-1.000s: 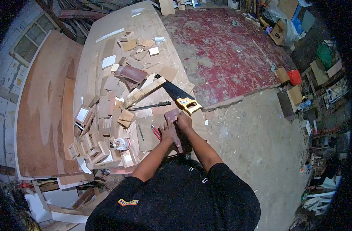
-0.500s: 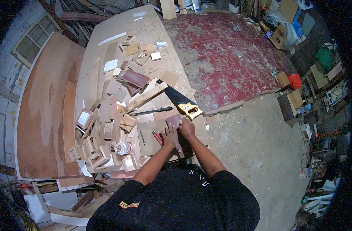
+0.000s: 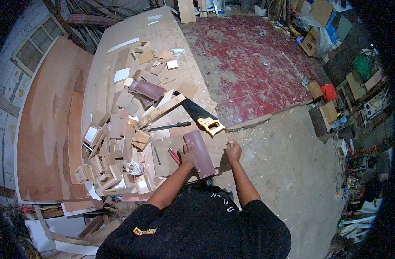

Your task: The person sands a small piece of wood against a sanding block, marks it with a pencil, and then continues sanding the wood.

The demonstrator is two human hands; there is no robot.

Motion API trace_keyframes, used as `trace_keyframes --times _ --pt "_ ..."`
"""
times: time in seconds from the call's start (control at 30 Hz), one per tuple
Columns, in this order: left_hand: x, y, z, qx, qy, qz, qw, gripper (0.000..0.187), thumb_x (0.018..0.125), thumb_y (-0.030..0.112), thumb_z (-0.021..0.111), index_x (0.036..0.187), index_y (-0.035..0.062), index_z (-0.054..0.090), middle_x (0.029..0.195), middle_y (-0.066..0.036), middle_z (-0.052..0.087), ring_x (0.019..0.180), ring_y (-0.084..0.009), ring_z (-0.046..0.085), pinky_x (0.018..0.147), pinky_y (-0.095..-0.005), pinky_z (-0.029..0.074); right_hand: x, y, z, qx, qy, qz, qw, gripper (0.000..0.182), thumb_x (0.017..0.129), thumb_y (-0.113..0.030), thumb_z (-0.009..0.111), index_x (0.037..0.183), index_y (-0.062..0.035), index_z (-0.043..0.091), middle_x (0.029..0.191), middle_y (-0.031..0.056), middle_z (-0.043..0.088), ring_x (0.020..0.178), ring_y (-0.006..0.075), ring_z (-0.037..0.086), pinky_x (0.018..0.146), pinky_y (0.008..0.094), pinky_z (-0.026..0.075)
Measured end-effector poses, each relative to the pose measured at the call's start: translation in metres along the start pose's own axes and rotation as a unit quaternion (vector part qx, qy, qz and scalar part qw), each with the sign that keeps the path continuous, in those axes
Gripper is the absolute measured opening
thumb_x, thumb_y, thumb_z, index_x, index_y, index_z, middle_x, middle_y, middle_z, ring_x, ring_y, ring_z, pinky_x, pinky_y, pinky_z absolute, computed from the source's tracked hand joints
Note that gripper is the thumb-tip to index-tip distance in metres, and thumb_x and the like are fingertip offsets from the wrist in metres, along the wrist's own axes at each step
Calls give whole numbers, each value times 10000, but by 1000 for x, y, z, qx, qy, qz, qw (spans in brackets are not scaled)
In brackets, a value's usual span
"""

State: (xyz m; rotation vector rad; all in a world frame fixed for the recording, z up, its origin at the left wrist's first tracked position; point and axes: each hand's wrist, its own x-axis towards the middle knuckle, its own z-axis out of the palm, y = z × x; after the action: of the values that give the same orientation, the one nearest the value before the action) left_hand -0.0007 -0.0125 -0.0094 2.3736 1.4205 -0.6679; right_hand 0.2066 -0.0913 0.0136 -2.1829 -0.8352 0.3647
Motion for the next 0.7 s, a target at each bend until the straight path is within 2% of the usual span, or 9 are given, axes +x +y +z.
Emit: trace_keyframes --times 0.07,0.3,0.4,0.47,0.5,0.53,0.6,0.67,0.7 --pt "0 0 0 -14 21 2 1000 746 866 258 448 1439 14 37 1505 -189 -104 1388 -383 44 1013 -684 -32 2 2 -1 -10 6 7 1000 127 756 -131 633 874 -83 644 787 185 642 766 368 629 668 420 487" --pt "-2 0 0 -16 2 3 1000 715 873 251 429 1441 21 61 1509 -180 -95 1390 -377 55 1012 -687 -32 5 7 1 -2 49 12 999 137 764 -142 633 867 -53 631 803 193 644 777 366 632 678 430 486" --pt "14 -1 25 23 89 -18 996 917 799 348 593 1440 18 26 1507 -184 -99 1389 -377 53 1022 -678 -19 5 2 1 14 96 6 995 129 760 -152 640 831 -45 632 787 184 645 782 361 632 689 426 488" --pt "1 0 3 19 6 -5 1000 1268 566 450 795 1435 13 -19 1504 -188 -107 1387 -380 51 1040 -658 6 4 -7 -5 2 45 31 998 158 765 -160 638 873 -47 616 815 184 644 801 358 630 704 425 486" --pt "-1 0 -3 19 4 -4 1000 1268 566 450 795 1435 13 -19 1504 -188 -107 1387 -380 51 1040 -658 6 4 -13 -7 -10 -5 55 998 191 769 -167 637 915 -50 599 843 184 642 821 356 629 719 425 484" --pt "-1 0 -1 22 9 -5 1000 1390 446 465 834 1431 9 -35 1503 -191 -111 1386 -380 51 1047 -649 17 4 -13 -2 -12 -6 57 998 191 769 -167 637 915 -50 599 843 184 642 821 356 629 719 425 484" --pt "-4 1 -3 24 9 -3 1000 1514 326 480 873 1428 6 -51 1501 -193 -114 1385 -381 51 1054 -640 28 3 -10 16 49 -91 -25 994 334 788 -196 628 1065 -65 494 884 212 615 851 378 612 723 432 475" --pt "-15 2 -21 -13 -15 -7 1000 715 883 250 410 1451 54 23 1517 -143 -91 1396 -350 40 1047 -640 -34 9 1 47 247 -210 54 945 423 845 -212 580 1164 -56 350 884 189 568 798 304 606 688 392 478" --pt "-19 3 -26 -13 -17 -6 1000 715 883 250 410 1451 54 23 1517 -143 -91 1396 -350 40 1047 -640 -34 -5 -46 22 275 -226 18 935 392 861 -182 563 1157 -21 363 933 160 558 798 231 600 686 330 489"
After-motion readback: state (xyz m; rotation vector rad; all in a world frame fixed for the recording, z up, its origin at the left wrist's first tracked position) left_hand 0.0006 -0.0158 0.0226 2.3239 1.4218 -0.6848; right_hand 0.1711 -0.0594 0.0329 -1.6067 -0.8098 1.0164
